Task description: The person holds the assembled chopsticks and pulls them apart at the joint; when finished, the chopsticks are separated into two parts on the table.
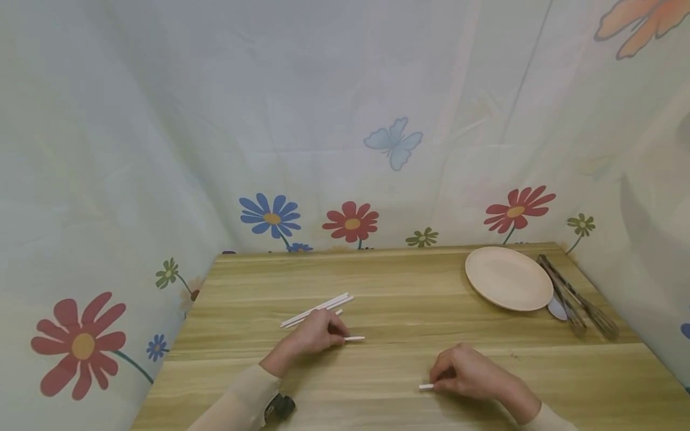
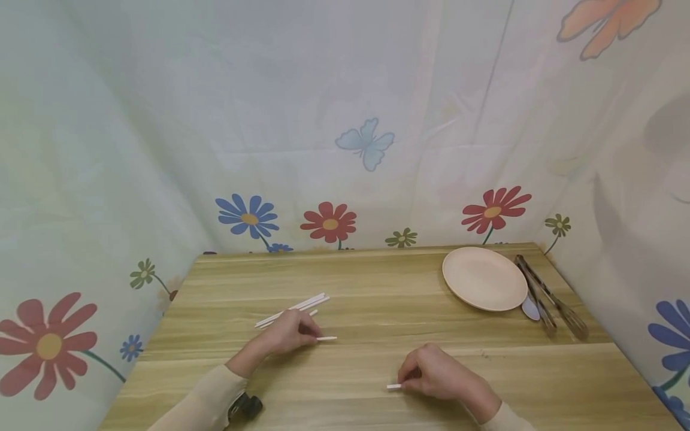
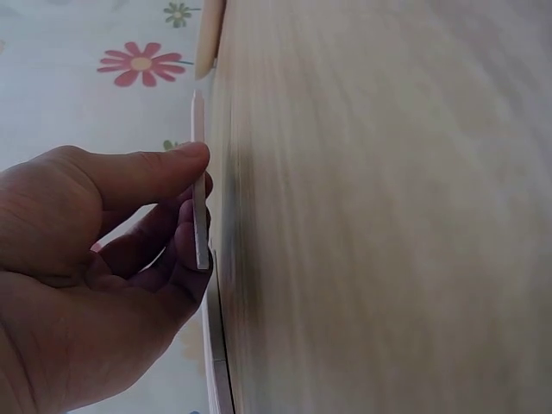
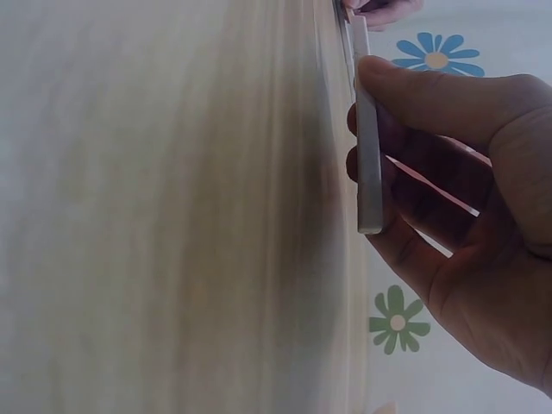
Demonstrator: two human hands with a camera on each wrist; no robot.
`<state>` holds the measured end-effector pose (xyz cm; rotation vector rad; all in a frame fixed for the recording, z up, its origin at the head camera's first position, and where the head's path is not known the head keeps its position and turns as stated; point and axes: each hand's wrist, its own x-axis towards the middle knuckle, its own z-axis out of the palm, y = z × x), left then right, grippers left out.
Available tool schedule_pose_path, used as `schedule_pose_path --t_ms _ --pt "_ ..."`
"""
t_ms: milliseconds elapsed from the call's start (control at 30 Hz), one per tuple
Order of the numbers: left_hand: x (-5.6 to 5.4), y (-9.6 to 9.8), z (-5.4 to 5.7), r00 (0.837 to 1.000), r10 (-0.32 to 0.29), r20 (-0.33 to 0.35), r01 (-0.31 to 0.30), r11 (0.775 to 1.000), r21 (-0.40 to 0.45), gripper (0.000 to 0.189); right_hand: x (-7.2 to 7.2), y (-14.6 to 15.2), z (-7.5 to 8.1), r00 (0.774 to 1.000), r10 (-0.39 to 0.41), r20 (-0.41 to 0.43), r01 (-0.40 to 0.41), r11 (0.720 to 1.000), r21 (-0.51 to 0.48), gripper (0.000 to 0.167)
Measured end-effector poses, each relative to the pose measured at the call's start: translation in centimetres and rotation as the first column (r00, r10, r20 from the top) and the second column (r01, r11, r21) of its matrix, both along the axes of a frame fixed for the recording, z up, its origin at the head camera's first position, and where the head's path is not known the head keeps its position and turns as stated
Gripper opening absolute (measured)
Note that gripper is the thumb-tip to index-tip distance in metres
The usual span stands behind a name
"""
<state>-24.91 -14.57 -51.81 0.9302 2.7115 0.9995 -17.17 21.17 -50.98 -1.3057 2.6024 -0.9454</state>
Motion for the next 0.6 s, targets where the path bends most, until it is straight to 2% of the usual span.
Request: schedule_pose_path --t_ms 267,600 --pt "-0.14 -0.13 -0.2 0.999 -0.027 -0.034 0.027 1.0 -0.016 0.009 -0.04 -0.06 -0.12 0.999 -0.001 -0.034 0.002 1.0 0.013 0.01" --pt "-0.34 -0.07 -0.41 0.997 -0.053 -0.059 0.051 0.998 -0.04 0.009 -0.01 0.05 -0.15 0.999 -0.015 -0.032 0.017 0.999 0.044 0.011"
